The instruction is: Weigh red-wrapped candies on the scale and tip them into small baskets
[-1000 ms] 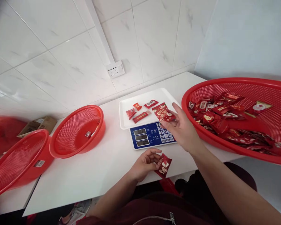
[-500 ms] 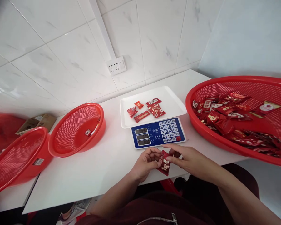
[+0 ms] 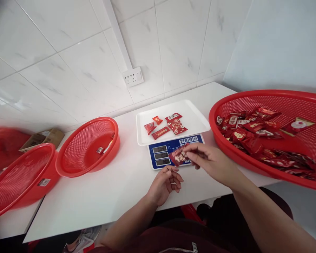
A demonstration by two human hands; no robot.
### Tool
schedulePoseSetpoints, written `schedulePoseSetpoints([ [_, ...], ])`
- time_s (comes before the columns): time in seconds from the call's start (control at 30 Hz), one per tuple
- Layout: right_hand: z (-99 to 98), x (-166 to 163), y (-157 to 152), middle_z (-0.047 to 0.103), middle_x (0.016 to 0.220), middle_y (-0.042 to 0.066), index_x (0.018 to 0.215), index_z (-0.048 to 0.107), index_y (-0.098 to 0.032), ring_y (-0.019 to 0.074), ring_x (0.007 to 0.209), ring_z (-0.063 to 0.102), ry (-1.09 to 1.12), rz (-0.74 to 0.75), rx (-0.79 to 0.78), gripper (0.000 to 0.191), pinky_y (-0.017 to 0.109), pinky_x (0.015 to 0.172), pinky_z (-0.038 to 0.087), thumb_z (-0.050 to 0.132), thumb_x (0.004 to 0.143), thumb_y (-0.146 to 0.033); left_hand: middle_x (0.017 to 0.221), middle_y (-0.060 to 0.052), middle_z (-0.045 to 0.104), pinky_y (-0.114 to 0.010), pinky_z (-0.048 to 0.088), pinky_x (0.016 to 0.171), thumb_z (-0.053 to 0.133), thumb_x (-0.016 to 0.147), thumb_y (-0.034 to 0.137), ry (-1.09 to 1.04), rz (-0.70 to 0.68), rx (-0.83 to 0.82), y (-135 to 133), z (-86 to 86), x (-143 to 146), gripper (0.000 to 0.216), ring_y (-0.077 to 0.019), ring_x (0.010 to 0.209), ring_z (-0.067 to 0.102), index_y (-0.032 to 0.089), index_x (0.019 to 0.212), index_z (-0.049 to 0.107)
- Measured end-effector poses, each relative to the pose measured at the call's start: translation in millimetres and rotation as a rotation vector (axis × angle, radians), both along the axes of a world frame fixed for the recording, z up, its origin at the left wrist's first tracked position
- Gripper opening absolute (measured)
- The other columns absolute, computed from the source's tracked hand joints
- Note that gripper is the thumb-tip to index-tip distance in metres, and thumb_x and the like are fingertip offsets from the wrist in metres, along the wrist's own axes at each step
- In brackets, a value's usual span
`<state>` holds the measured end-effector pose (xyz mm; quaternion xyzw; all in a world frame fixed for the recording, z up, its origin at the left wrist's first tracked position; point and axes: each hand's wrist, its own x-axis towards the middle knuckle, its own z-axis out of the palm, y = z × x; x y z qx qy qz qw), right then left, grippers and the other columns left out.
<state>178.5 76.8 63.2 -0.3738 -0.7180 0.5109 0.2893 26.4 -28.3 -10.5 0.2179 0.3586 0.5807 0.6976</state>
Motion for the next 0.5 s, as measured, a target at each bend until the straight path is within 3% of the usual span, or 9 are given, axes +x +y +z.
schedulePoseSetpoints([
  [0.07, 9.8, -11, 9, 0.065, 0.107, 0.007, 0.113, 0.059, -0.026, 0.016, 0.071, 0.061, 0.061, -0.026, 0.027, 0.043, 0.03, 0.061, 0.054, 0.053, 0.081, -0.054, 0.075, -0.006, 0.064, -0.021, 0.04, 0.049, 0.067, 0.071, 0.04, 0.003, -0.014, 0.008, 0, -0.3, 0, 0.036, -0.0114, 0.056, 0.057, 0.013, 0.091, 0.054],
  [0.13, 14.8, -20, 14, 0.059, 0.122, 0.008, 0.134, 0.042, -0.03, 0.0189, 0.085, 0.063, 0.049, 0.027, 0.042, 0.055, 0.033, 0.069, 0.055, 0.05, 0.084, -0.051, 0.074, -0.006, 0.064, -0.021, 0.041, 0.049, 0.067, 0.071, 0.039, 0.014, -0.024, 0.022, 0, -1.4, 1, 0.035, -0.0113, 0.056, 0.057, 0.013, 0.091, 0.055],
  [0.2, 13.1, -25, 14, 0.058, 0.125, 0.007, 0.139, 0.033, -0.032, 0.0208, 0.092, 0.063, -0.037, 0.084, 0.068, 0.06, 0.036, 0.075, 0.055, 0.049, 0.084, -0.05, 0.075, -0.006, 0.064, -0.021, 0.041, 0.049, 0.067, 0.071, 0.037, 0.025, -0.02, 0.032, 0, -2.8, 1, 0.033, -0.0112, 0.056, 0.057, 0.013, 0.091, 0.055],
  [0.37, -7.2, -8, -1, 0.067, 0.111, 0.005, 0.122, 0.057, -0.03, 0.0261, 0.099, 0.063, -0.19, 0.124, 0.112, 0.046, 0.04, 0.081, 0.054, 0.05, 0.082, -0.051, 0.073, -0.005, 0.064, -0.021, 0.041, 0.05, 0.068, 0.068, 0.034, 0.034, -0.017, 0.012, 0, -2.1, 1, 0.032, -0.011, 0.056, 0.057, 0.013, 0.089, 0.056],
  [0.5, -8.8, 38, 8, 0.068, 0.109, 0.004, 0.102, 0.07, -0.032, 0.0308, 0.102, 0.061, -0.236, -0.11, 0.121, 0.036, 0.041, 0.081, 0.052, 0.061, 0.072, -0.05, 0.071, -0.005, 0.065, -0.022, 0.042, 0.051, 0.071, 0.063, 0.032, 0.075, -0.088, -0.013, -2, 1.7, 3, 0.032, -0.0108, 0.056, 0.057, 0.012, 0.084, 0.058],
])
